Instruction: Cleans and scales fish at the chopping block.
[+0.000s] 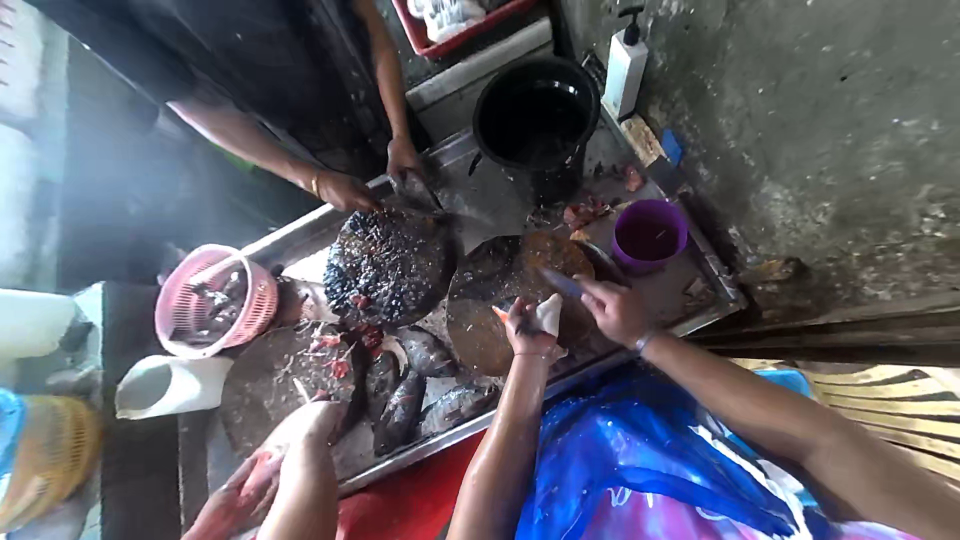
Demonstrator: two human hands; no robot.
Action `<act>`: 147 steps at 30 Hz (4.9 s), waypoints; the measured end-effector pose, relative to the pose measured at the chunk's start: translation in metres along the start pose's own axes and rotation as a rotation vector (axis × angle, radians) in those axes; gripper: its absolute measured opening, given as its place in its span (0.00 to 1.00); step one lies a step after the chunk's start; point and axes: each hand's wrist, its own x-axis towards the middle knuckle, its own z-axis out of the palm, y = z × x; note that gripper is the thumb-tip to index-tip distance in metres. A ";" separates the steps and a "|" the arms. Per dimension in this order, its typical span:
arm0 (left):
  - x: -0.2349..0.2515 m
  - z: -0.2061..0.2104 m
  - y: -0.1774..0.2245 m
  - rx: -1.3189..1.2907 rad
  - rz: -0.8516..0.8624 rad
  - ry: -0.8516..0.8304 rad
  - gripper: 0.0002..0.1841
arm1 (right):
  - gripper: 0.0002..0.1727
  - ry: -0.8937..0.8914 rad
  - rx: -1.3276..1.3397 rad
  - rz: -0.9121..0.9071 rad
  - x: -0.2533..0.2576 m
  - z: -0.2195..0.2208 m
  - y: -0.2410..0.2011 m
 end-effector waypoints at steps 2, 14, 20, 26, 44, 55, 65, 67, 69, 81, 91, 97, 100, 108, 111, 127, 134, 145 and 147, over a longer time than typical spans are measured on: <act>-0.004 0.000 -0.002 0.029 -0.004 0.016 0.17 | 0.24 -0.079 0.025 -0.086 -0.008 0.003 -0.007; 0.001 0.002 -0.009 0.085 0.072 0.032 0.13 | 0.23 -0.025 0.013 -0.038 -0.009 -0.010 -0.009; 0.001 0.003 -0.012 0.107 0.078 0.040 0.14 | 0.23 -0.010 -0.005 -0.012 -0.006 -0.006 0.002; -0.001 -0.007 -0.016 0.116 0.037 0.017 0.11 | 0.23 -0.095 -0.058 0.052 -0.003 -0.009 0.007; -0.010 0.005 0.003 0.059 0.032 0.063 0.16 | 0.24 0.014 0.109 -0.120 -0.008 0.016 0.013; -0.013 -0.001 0.009 0.107 0.197 -0.043 0.16 | 0.23 -0.003 0.029 -0.155 0.010 0.002 -0.022; -0.011 0.012 0.026 0.044 0.134 -0.001 0.14 | 0.24 0.031 0.056 -0.142 0.006 0.019 0.006; -0.009 0.013 0.027 0.031 0.143 -0.009 0.14 | 0.24 0.101 0.052 -0.202 0.010 0.010 -0.009; -0.014 0.006 0.023 0.033 0.105 -0.032 0.16 | 0.23 0.076 0.050 -0.319 0.005 0.012 -0.022; -0.024 -0.003 0.043 -0.002 0.096 0.001 0.15 | 0.24 0.118 0.051 -0.343 0.018 0.019 -0.034; -0.032 -0.022 0.064 -0.029 0.144 0.020 0.16 | 0.23 0.013 0.034 -0.318 0.017 0.039 -0.035; -0.030 -0.035 0.086 0.087 0.205 -0.007 0.17 | 0.24 -0.121 -0.016 -0.195 0.026 0.031 -0.039; -0.025 -0.041 0.109 0.078 0.238 -0.041 0.17 | 0.21 0.200 -0.096 -0.064 0.044 -0.003 -0.017; -0.024 -0.023 0.134 0.704 0.115 -0.001 0.12 | 0.24 0.073 -0.224 0.243 0.023 -0.038 0.060; 0.000 -0.014 0.120 1.360 0.099 0.021 0.10 | 0.26 0.064 -0.296 0.481 0.055 -0.082 0.081; 0.023 -0.014 0.068 1.924 0.696 0.006 0.24 | 0.30 -0.305 -0.239 0.529 0.190 -0.141 0.082; 0.013 0.106 -0.014 2.073 0.634 -0.416 0.21 | 0.13 -0.241 -0.561 0.715 0.142 -0.223 0.061; 0.138 0.168 -0.194 2.656 -0.169 -1.138 0.22 | 0.13 -0.805 -1.086 0.449 0.090 -0.170 0.114; 0.143 0.154 -0.200 2.669 -0.191 -1.117 0.24 | 0.12 -0.773 -1.055 0.371 0.074 -0.167 0.130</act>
